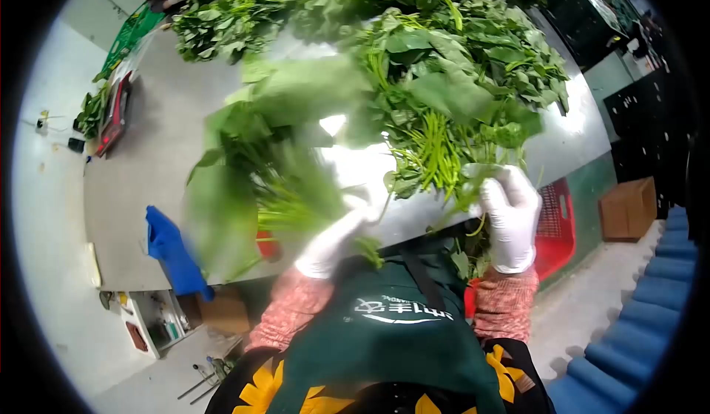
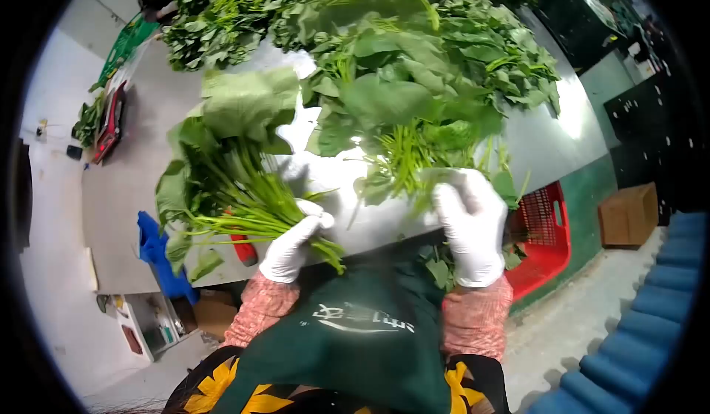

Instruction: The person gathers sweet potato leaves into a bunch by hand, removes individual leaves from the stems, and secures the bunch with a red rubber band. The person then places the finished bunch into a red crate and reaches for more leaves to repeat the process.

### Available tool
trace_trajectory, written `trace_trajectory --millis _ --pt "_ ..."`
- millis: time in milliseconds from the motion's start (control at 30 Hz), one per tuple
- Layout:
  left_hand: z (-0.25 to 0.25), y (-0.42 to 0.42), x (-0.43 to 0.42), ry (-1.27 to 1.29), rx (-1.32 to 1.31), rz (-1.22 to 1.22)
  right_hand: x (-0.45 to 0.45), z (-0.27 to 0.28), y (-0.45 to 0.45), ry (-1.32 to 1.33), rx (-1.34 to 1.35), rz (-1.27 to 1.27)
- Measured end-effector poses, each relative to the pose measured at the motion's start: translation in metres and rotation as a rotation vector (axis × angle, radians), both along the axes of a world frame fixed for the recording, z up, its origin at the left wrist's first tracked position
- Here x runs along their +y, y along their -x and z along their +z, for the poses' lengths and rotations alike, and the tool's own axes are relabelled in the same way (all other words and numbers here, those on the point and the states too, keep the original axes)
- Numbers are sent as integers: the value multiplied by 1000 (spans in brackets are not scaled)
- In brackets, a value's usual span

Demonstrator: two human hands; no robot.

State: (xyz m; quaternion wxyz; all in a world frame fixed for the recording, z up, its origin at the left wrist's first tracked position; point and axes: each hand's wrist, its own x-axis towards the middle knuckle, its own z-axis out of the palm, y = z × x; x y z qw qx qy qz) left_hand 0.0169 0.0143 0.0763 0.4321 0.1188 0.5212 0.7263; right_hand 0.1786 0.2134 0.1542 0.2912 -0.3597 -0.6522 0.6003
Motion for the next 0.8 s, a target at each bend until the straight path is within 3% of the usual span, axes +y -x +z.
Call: trace_trajectory --millis 100,133,167,233,267,300,433,567,600,700,800 --pt "1 6 -2 -32 -54 92 58 -25 -77 -218 -205 -201" --pt "-4 7 -1 -18 -28 102 77 -29 -101 -793 -579 -107" --pt "-9 8 0 -1 -1 110 75 -28 -112 -827 -982 -184" --pt "-7 3 6 -28 -38 35 72 -38 -113 -1062 -1059 -268" --pt "-5 1 11 -42 -52 -5 68 -41 -106 -884 -802 -231" --pt "-4 -2 15 -27 -54 -17 60 -41 -88 -947 -594 -183" --pt "5 -10 15 -8 -60 -38 55 -71 -19 -831 -328 -36" --pt "6 -10 5 -31 5 22 98 -144 18 -901 -445 -58" --pt "6 -9 2 -38 -2 37 100 -151 20 -935 -361 -51" --pt "7 -9 1 -12 -19 109 77 -121 24 -786 -133 -101" --pt "1 -11 6 1 -32 135 55 -97 16 -733 -103 -124"
